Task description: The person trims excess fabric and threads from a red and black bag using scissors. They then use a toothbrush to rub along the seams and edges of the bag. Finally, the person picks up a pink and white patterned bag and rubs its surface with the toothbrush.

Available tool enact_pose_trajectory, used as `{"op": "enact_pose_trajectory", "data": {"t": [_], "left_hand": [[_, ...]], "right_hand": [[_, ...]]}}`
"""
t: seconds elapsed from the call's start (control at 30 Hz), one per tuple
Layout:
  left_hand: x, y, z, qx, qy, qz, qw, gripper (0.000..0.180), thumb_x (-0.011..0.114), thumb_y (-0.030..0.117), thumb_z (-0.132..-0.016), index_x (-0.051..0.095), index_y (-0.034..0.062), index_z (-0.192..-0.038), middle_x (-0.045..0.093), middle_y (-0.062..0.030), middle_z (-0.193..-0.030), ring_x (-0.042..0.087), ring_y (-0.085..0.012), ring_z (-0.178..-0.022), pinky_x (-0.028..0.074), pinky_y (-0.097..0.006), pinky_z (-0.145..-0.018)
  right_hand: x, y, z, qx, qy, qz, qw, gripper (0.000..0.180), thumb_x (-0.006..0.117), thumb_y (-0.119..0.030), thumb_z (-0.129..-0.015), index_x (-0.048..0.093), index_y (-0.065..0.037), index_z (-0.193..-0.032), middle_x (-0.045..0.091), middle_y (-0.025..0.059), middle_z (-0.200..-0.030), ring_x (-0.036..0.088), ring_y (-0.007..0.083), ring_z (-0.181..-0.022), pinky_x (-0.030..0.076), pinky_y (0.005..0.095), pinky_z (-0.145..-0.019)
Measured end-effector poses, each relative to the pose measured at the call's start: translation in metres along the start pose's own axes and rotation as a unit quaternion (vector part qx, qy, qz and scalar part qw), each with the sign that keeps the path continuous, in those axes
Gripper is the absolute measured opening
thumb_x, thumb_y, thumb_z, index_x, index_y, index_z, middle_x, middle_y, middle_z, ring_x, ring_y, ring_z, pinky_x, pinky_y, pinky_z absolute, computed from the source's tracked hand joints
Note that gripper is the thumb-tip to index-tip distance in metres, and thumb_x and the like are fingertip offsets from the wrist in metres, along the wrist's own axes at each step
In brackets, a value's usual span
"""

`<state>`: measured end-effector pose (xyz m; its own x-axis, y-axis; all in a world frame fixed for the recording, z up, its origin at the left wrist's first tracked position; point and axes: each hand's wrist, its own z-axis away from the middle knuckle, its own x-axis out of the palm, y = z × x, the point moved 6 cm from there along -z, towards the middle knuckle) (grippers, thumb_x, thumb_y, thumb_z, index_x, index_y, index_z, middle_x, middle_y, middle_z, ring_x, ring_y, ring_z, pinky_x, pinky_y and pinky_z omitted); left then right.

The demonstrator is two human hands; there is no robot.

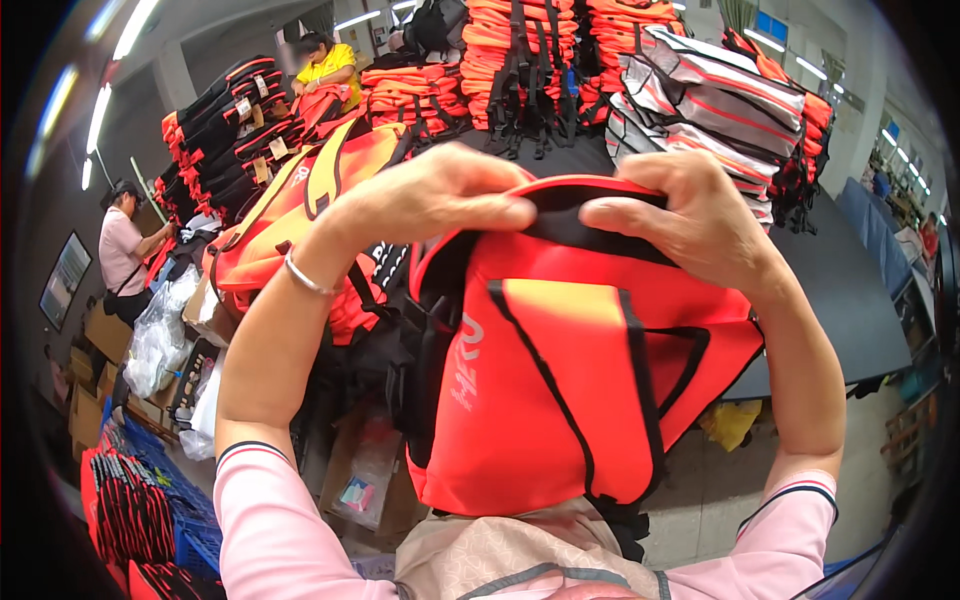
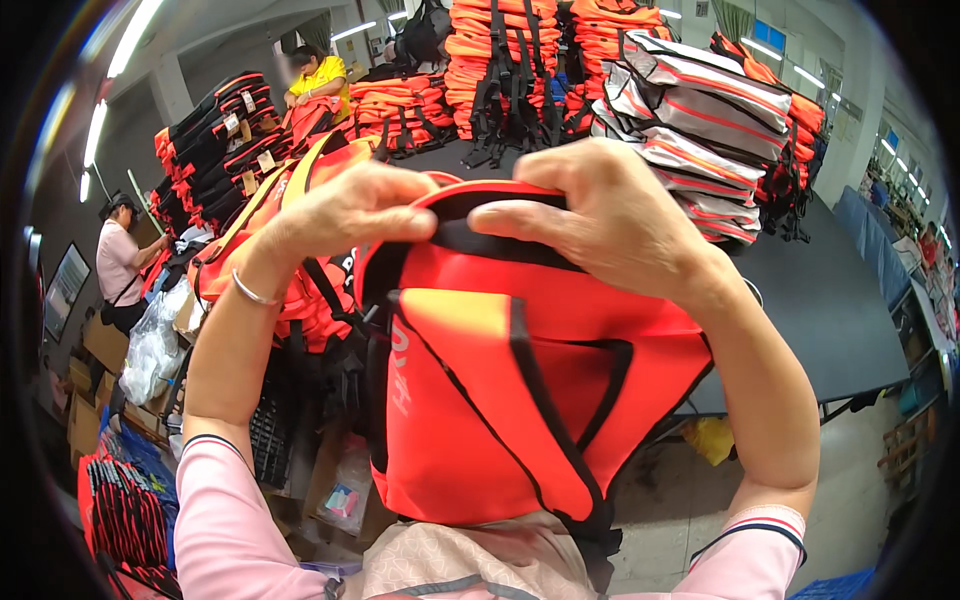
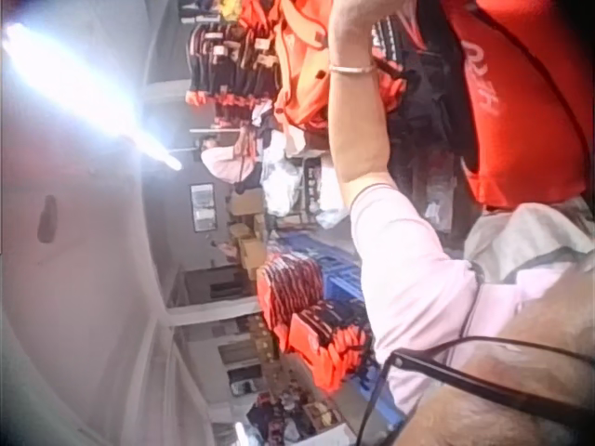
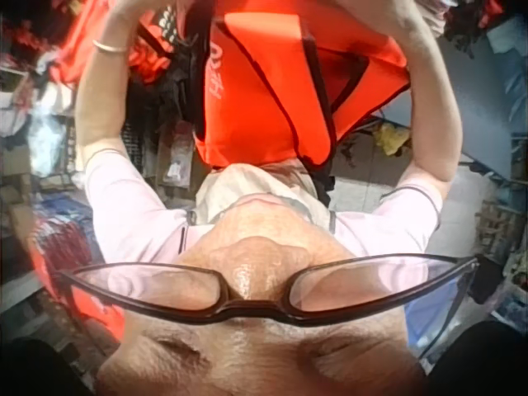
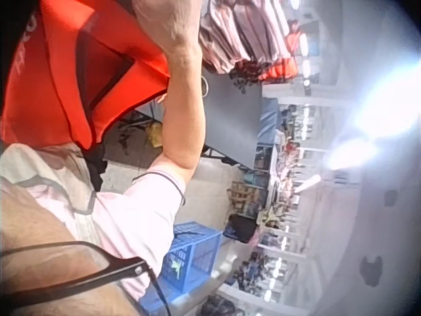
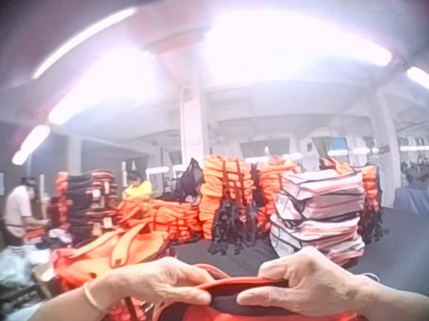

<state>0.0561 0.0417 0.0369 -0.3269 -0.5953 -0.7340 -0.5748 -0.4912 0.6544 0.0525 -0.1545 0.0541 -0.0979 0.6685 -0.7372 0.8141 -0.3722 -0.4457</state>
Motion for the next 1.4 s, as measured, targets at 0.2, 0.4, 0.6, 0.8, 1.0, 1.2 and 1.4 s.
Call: {"op": "enact_pose_trajectory", "data": {"t": [0.2,0.4,0.6,0.8,1.0,1.2,1.4], "left_hand": [[0.035,-0.049,0.023,0.061,0.279,0.009,0.958,0.038,0.05,0.035,-0.107,0.064,0.0032,-0.123,0.07,-0.0154,-0.106,0.067,-0.0204,-0.1,0.051,-0.033,-0.089],[0.042,-0.02,0.034,0.089,0.29,0.294,0.906,0.048,0.049,0.04,-0.107,0.069,-0.0035,-0.114,0.074,-0.0078,-0.094,0.07,-0.0134,-0.087,0.055,-0.029,-0.075],[0.052,-0.013,0.044,0.029,0.253,0.638,0.727,0.058,0.055,0.049,-0.101,0.064,-0.0048,-0.118,0.071,-0.0128,-0.111,0.071,-0.0163,-0.096,0.059,-0.031,-0.087],[0.048,-0.014,0.04,-0.049,0.294,0.593,0.748,0.058,0.054,0.051,-0.101,0.061,-0.0032,-0.122,0.069,-0.0129,-0.114,0.069,-0.0164,-0.101,0.058,-0.031,-0.09],[0.049,-0.002,0.034,0.05,0.207,0.562,0.799,0.065,0.057,0.052,-0.1,0.055,-0.0052,-0.132,0.067,-0.0119,-0.117,0.068,-0.0156,-0.104,0.056,-0.03,-0.092],[0.053,-0.006,0.053,0.073,0.183,0.588,0.785,0.048,0.078,0.018,-0.085,0.061,-0.0046,-0.124,0.071,-0.0088,-0.108,0.069,-0.0112,-0.092,0.056,-0.026,-0.087],[0.061,-0.006,0.052,0.027,0.228,0.524,0.82,0.024,0.077,0.021,-0.09,0.072,-0.0005,-0.101,0.072,-0.0002,-0.092,0.066,-0.0043,-0.081,0.054,-0.021,-0.076]], "right_hand": [[-0.012,0.009,0.007,-0.024,0.046,0.071,0.996,0.047,0.076,-0.034,-0.09,0.056,0.003,-0.07,0.04,0.0055,-0.058,0.035,0.0109,-0.057,0.034,0.0319,-0.052],[-0.011,0.014,0.001,-0.044,0.05,0.104,0.992,0.044,0.073,-0.032,-0.093,0.056,0.001,-0.069,0.039,0.0053,-0.057,0.034,0.0135,-0.054,0.035,0.0321,-0.052],[0.004,0.042,-0.006,0.012,0.017,0.01,1.0,0.037,0.065,-0.033,-0.099,0.067,0.0,-0.081,0.046,-0.0001,-0.06,0.041,0.0066,-0.062,0.039,0.0268,-0.058],[0.013,0.02,-0.033,0.029,-0.054,0.042,0.997,0.044,0.059,-0.039,-0.101,0.067,0.001,-0.086,0.053,0.0091,-0.063,0.047,0.014,-0.061,0.042,0.0334,-0.059],[0.033,-0.014,-0.069,-0.01,-0.003,0.007,1.0,0.045,0.063,-0.033,-0.099,0.061,0.004,-0.074,0.047,0.0095,-0.055,0.04,0.0135,-0.053,0.039,0.037,-0.051],[0.046,-0.016,-0.077,-0.002,0.001,-0.046,0.999,0.041,0.069,-0.029,-0.095,0.064,0.004,-0.072,0.048,0.0087,-0.054,0.04,0.0111,-0.052,0.04,0.0359,-0.051],[0.074,0.0,-0.096,0.003,-0.03,-0.029,0.999,0.043,0.07,-0.027,-0.095,0.058,0.002,-0.066,0.044,-0.0033,-0.055,0.037,0.0042,-0.056,0.035,0.0295,-0.048]]}}
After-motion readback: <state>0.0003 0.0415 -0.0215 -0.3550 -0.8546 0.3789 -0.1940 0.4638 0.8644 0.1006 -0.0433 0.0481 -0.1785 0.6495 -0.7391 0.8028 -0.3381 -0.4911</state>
